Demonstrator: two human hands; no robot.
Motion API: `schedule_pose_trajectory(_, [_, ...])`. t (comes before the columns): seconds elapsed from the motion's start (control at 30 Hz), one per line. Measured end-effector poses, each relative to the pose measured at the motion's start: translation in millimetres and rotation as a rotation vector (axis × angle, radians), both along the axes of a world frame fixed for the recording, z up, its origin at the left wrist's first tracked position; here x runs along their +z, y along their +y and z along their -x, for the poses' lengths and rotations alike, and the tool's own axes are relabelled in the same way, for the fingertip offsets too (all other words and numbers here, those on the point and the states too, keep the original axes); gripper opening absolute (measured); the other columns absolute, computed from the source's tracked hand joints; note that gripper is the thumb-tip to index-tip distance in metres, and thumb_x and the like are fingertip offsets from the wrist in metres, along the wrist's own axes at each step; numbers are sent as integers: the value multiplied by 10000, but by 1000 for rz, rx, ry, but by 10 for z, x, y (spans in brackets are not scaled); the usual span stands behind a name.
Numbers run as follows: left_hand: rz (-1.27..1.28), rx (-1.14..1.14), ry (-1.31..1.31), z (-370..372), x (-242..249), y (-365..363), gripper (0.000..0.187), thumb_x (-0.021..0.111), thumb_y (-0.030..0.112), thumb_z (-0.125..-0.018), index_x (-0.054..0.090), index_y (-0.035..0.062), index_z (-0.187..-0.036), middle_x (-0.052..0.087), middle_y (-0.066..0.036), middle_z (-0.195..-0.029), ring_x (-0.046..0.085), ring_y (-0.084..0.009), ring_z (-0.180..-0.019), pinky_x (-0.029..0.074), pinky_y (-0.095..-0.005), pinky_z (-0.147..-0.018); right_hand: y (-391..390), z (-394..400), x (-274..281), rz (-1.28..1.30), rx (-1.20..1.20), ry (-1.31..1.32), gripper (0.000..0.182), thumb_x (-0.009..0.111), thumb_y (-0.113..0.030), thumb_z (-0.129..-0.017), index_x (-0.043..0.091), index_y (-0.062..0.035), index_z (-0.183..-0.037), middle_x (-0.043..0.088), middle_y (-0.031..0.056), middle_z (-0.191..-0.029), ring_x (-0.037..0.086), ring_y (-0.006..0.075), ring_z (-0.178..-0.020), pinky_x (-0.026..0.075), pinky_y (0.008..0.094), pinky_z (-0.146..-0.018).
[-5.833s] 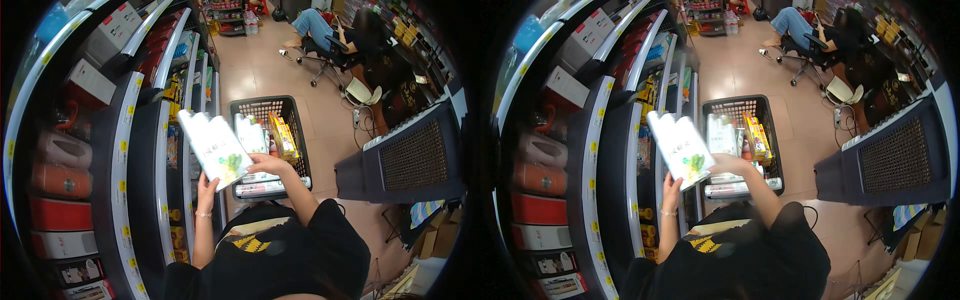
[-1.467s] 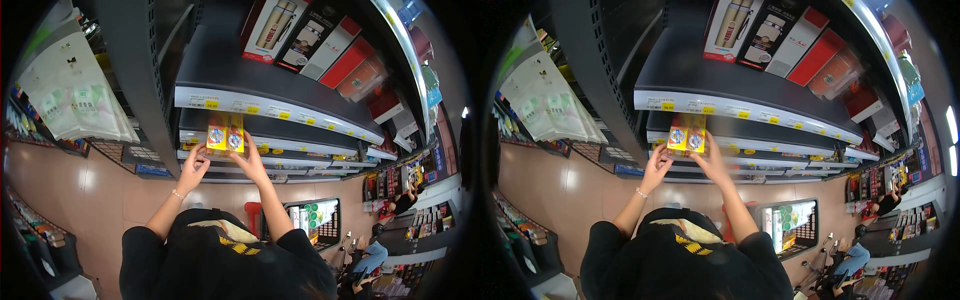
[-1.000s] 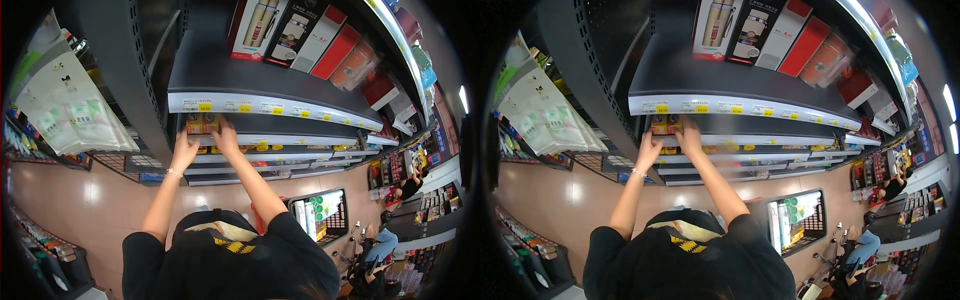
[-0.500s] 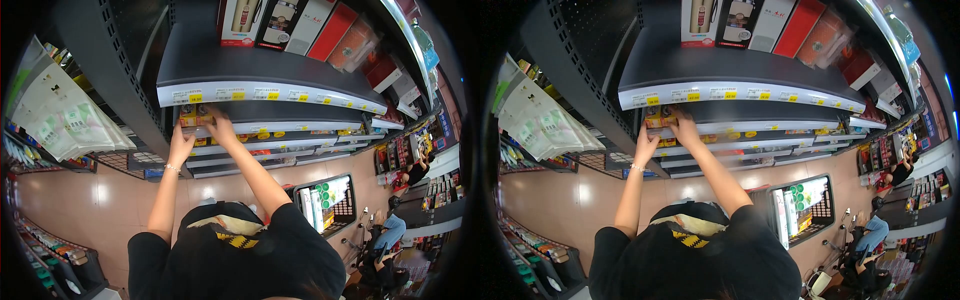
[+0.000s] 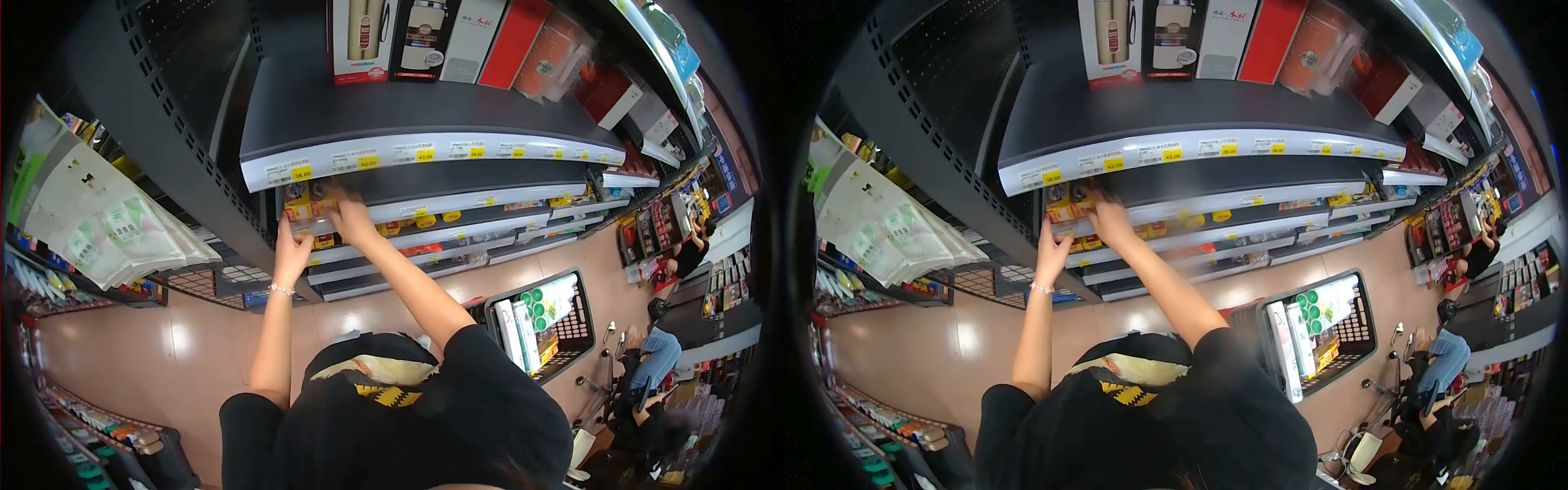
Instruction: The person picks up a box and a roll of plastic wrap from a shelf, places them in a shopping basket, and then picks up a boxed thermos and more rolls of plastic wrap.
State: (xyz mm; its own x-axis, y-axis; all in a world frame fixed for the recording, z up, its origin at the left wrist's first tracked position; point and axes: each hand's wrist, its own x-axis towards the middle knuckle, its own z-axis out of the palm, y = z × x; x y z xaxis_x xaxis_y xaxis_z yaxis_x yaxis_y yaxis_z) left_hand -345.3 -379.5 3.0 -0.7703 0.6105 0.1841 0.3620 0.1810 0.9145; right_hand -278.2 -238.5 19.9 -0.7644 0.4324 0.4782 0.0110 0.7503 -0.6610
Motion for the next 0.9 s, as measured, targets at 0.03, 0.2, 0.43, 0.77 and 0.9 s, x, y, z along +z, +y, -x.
schedule_pose_trajectory(0.03, [14,-7,-30,2,-1,22,671,553,53,-726,181,-61,-1273,464,-168,-1064,531,-147,-676,448,-250,-657,16,8,8,-9,-17,4,438,575,-126,-726,451,-69,-1142,483,163,-1132,434,390,-1005,364,398,-862])
schedule_pose_trajectory(0.2, [-107,38,0,-8,-140,37,637,537,18,-724,212,-39,-1269,386,-170,-1129,518,-148,-725,450,-243,-648,-17,8,-22,-109,-81,79,413,537,-85,-735,441,-55,-1135,460,197,-1135,426,391,-1012,350,421,-868])
schedule_pose_trajectory(0.43, [-205,18,39,-713,-81,104,375,497,-62,-697,445,10,-1062,399,-98,-1053,481,-103,-699,420,-193,-563,-51,-661,-144,-26,0,344,175,486,26,-695,533,-34,-852,499,151,-1029,504,311,-918,422,342,-759])
schedule_pose_trajectory(0.77, [349,-954,-336,-1432,-745,694,177,493,68,-779,525,4,-941,550,-34,-813,498,-76,-687,415,-204,-649,191,-2671,-1242,815,-156,-405,244,478,-59,-761,530,17,-987,580,88,-911,544,168,-869,427,276,-771])
schedule_pose_trajectory(0.9, [535,-1296,-254,-1897,-809,889,237,517,161,-810,515,1,-985,543,-54,-877,497,-106,-775,417,-234,-702,45,-3412,-744,1156,-296,-365,280,496,-147,-813,501,-18,-1061,542,59,-1002,522,137,-915,432,278,-770])
